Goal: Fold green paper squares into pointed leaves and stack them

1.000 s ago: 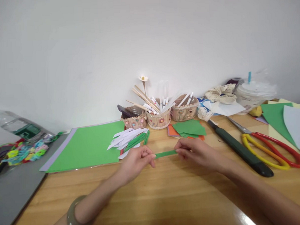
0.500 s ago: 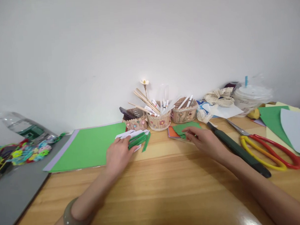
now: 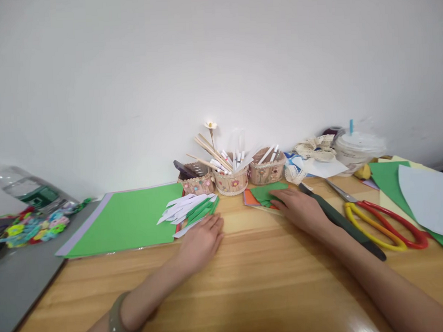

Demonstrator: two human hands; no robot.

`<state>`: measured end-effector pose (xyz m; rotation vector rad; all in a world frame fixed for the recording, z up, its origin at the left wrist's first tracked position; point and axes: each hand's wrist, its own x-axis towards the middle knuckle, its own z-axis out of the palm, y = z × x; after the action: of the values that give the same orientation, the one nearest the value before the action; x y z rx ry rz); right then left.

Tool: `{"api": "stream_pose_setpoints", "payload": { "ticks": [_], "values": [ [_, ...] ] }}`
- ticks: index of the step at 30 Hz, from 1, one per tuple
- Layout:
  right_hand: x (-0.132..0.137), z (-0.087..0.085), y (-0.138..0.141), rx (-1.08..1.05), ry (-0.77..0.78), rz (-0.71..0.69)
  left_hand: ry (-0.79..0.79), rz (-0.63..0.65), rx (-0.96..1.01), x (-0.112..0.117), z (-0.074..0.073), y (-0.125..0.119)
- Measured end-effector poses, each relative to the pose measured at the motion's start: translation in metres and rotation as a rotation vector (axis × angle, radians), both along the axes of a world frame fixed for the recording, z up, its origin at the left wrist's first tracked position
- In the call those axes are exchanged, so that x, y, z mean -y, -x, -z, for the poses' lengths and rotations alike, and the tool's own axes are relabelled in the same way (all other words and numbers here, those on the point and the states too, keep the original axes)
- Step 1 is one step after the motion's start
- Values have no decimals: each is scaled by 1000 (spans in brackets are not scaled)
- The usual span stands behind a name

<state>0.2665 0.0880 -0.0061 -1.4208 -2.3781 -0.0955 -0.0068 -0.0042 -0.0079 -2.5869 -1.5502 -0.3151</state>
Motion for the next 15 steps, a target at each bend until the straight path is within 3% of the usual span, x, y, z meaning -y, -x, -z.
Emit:
{"api": "stream_pose_setpoints", "payload": {
  "ticks": [5,9,12,15],
  "values": [
    [2,2,3,-11,-52,101,-35,-106,-20,-12,5,-1],
    [3,-1,-1,-87,-131,120,-81,-56,-30,-16,2,-6],
    [14,-6,3,-142,-184,-22,-119,17,-18,-10,-7,-15],
    [33,-9,19,-126,-158,-310,-162,39,14,-1,-17,-27]
  ]
}}
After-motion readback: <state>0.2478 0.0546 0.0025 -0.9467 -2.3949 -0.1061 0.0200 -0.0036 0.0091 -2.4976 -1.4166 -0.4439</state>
